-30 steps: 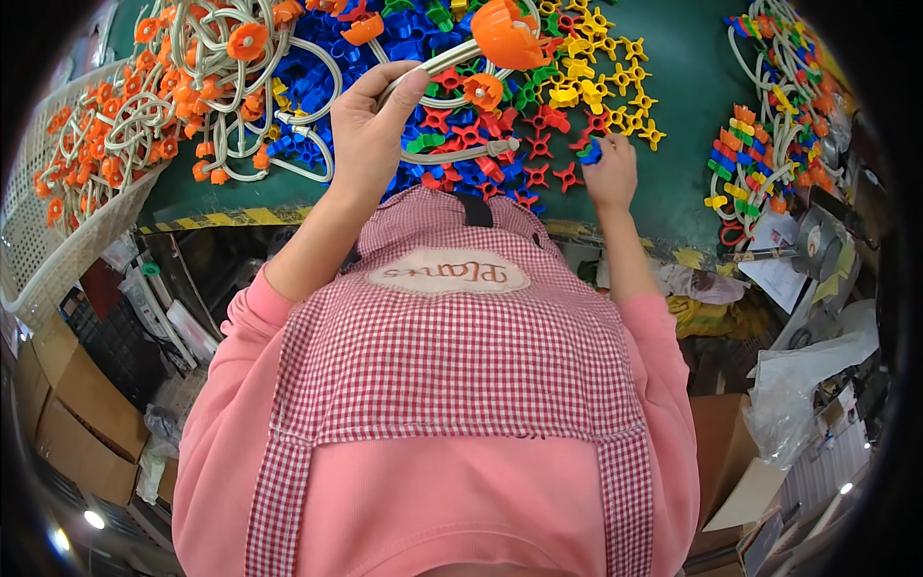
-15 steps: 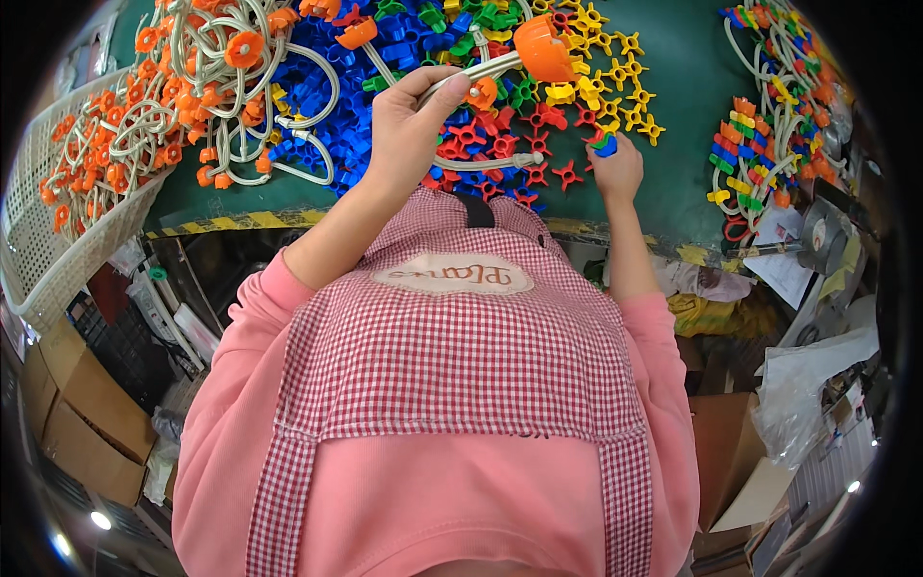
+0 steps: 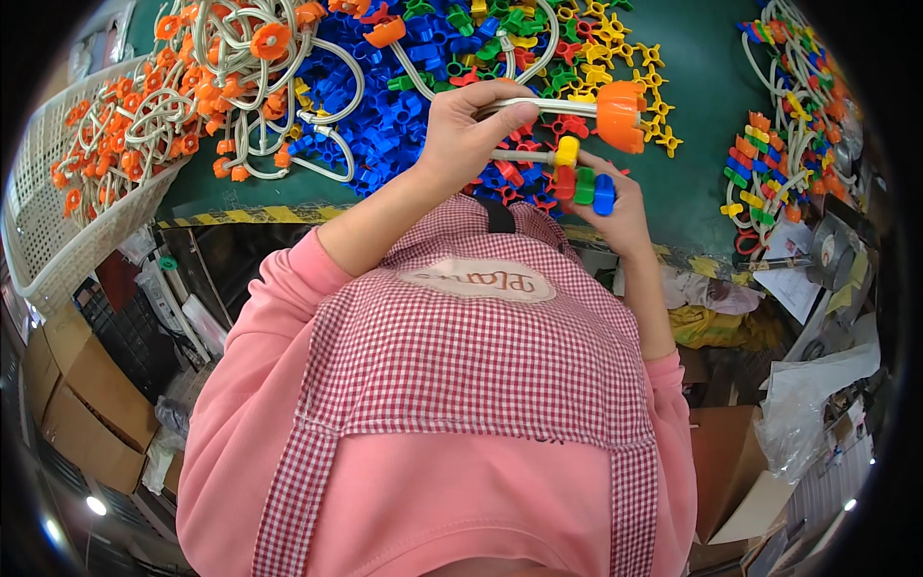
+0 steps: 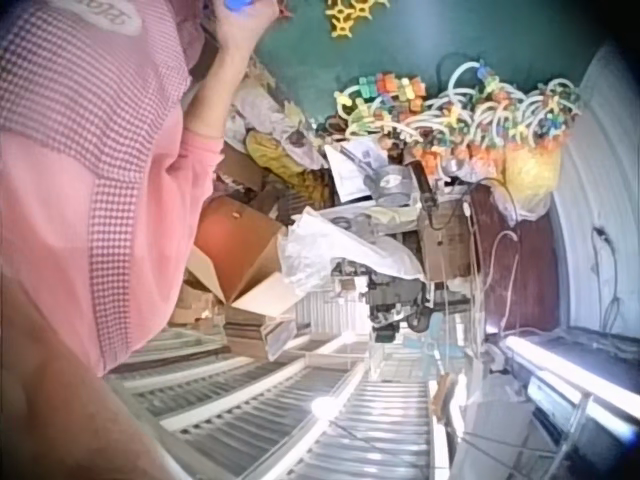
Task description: The person assembles decorative star-shaped lights by threading colorful plastic star connectors onto white light strings. They repeatedly pick up stars and strings, connect them, and place the assembled units on the table.
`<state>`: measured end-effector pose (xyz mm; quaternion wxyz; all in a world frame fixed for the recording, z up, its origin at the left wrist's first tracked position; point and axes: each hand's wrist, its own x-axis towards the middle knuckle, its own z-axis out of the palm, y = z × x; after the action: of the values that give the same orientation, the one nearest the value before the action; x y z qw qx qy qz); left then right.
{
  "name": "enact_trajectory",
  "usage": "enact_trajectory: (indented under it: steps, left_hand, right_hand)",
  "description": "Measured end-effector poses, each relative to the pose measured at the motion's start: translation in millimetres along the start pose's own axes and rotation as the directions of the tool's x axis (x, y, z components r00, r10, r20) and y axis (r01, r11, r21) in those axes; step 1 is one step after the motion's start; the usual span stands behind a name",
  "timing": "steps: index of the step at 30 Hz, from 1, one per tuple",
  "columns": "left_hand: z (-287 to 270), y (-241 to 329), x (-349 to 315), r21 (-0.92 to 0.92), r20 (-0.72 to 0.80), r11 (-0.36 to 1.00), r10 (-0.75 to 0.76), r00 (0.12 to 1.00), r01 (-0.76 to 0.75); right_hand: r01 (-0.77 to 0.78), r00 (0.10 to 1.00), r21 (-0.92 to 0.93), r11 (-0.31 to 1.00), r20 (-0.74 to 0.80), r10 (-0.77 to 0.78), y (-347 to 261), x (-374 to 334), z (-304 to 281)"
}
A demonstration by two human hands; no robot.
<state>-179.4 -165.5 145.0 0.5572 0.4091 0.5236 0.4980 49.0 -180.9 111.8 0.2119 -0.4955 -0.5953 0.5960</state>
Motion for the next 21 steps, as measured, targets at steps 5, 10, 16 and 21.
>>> enact_trajectory:
  steps: [5,10,16,21]
  left_hand:
    - [-16.1,-10.0,-1.2,-0.187,-0.121,0.979,-0.105,0.987,0.082]
    - [-10.9,-2.8,-0.1,-0.069,-0.011,0.996,0.053,0.999,-0.054]
    - [-6.2,8.9,3.0,-0.092,-0.032,0.994,0.062,0.998,-0.065]
    - [-6.0,13.4,4.9,-0.041,-0.022,0.992,0.118,0.993,-0.119]
  right_hand:
    - [0.017,1.0,0.055,0.998,-0.001,-0.017,-18.5,-2.1,-13.9]
    - [0.222,0.974,-0.287,0.932,0.012,-0.228,-14.7,7.1,-19.4]
    - [0.183,0.98,-0.347,0.92,-0.013,-0.2,-25.7,6.0,-18.3]
    - [0.25,0.957,-0.259,0.933,-0.082,-0.279,-24.2,0.7,-24.6]
